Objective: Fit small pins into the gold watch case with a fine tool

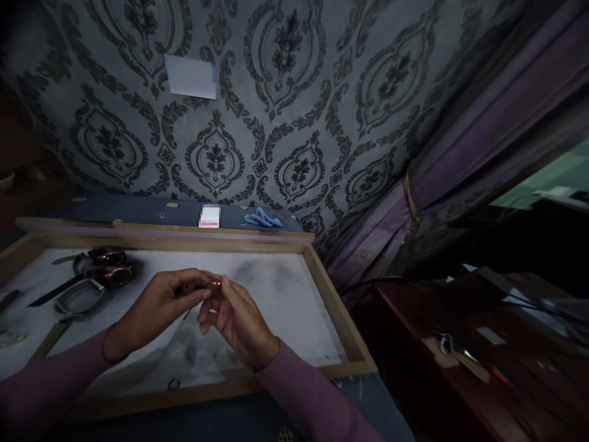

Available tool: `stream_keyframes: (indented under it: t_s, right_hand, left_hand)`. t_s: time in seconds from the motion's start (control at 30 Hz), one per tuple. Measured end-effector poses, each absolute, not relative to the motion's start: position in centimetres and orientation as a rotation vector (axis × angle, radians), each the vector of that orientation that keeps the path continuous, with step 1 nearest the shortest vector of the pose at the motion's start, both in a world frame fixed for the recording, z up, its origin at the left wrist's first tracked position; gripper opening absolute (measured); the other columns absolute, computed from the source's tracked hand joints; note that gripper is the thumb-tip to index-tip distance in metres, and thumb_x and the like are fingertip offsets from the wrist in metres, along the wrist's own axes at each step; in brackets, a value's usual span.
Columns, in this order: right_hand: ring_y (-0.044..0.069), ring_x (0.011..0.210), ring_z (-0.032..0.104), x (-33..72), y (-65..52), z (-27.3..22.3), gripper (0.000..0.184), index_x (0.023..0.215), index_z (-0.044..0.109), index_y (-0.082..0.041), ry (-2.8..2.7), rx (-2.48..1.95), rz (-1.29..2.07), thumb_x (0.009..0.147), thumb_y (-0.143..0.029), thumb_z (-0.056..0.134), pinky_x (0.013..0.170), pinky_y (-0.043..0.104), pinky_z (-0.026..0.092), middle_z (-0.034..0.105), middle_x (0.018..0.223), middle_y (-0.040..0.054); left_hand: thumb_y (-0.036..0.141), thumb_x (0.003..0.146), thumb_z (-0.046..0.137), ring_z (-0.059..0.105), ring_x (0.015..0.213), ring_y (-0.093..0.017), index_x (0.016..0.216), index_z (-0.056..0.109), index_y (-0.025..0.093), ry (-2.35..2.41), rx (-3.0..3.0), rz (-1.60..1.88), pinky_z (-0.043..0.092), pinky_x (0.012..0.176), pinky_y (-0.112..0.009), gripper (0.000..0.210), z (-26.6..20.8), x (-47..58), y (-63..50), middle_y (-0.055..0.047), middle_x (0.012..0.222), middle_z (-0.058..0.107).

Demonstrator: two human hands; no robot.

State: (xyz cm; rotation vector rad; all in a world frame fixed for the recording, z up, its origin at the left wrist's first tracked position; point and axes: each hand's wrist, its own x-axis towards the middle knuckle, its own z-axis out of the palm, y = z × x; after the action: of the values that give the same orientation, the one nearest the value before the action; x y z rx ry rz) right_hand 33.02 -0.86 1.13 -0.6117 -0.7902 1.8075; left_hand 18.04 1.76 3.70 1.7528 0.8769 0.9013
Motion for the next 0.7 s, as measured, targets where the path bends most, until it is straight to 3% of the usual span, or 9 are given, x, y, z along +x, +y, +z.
stream_keyframes:
  t_s: [0.13,0.3,0.53,0.7]
  right_hand:
    - [0.008,0.050,0.045,33.1,-0.8,1.1,0.026,0.090,0.067,-0.014,-0.779,-0.661,1.856,0.081,-0.038,0.067,0.041,0.018,0.028,0.055,0.069,0.0000]
    - [0.005,0.050,0.038,33.6,-0.7,1.3,0.021,0.087,0.064,-0.013,-0.686,-0.683,2.019,0.077,-0.031,0.069,0.040,0.016,0.017,0.054,0.075,0.0002]
    - [0.005,0.049,0.036,33.2,-0.2,1.2,0.016,0.083,0.060,-0.013,-0.449,-0.665,2.154,0.077,-0.027,0.066,0.040,0.014,0.018,0.052,0.070,-0.0017]
    - [0.005,0.046,0.030,32.4,0.3,1.1,0.018,0.079,0.058,-0.014,-0.373,-0.725,2.004,0.079,-0.030,0.067,0.037,0.014,0.015,0.047,0.064,-0.0037]
  left_hand:
    - [0.028,0.087,0.057,0.051,0.058,-0.013,0.093,0.073,0.018,0.952,1.951,0.802,0.037,0.056,-0.022,0.019,3.7,17.3,2.0,0.001,0.065,0.063]
    - [0.027,0.088,0.056,0.060,0.065,-0.016,0.093,0.072,0.019,0.936,2.030,0.716,0.041,0.062,-0.024,0.019,4.1,16.8,2.3,-0.001,0.073,0.070]
    - [0.025,0.088,0.056,0.062,0.069,-0.015,0.092,0.067,0.020,0.911,2.093,0.640,0.040,0.063,-0.023,0.012,4.3,16.5,2.5,0.000,0.078,0.070]
    - [0.037,0.091,0.051,0.051,0.062,-0.014,0.091,0.056,0.019,1.015,1.947,0.704,0.034,0.055,-0.023,0.018,4.7,16.4,2.0,0.003,0.069,0.058]
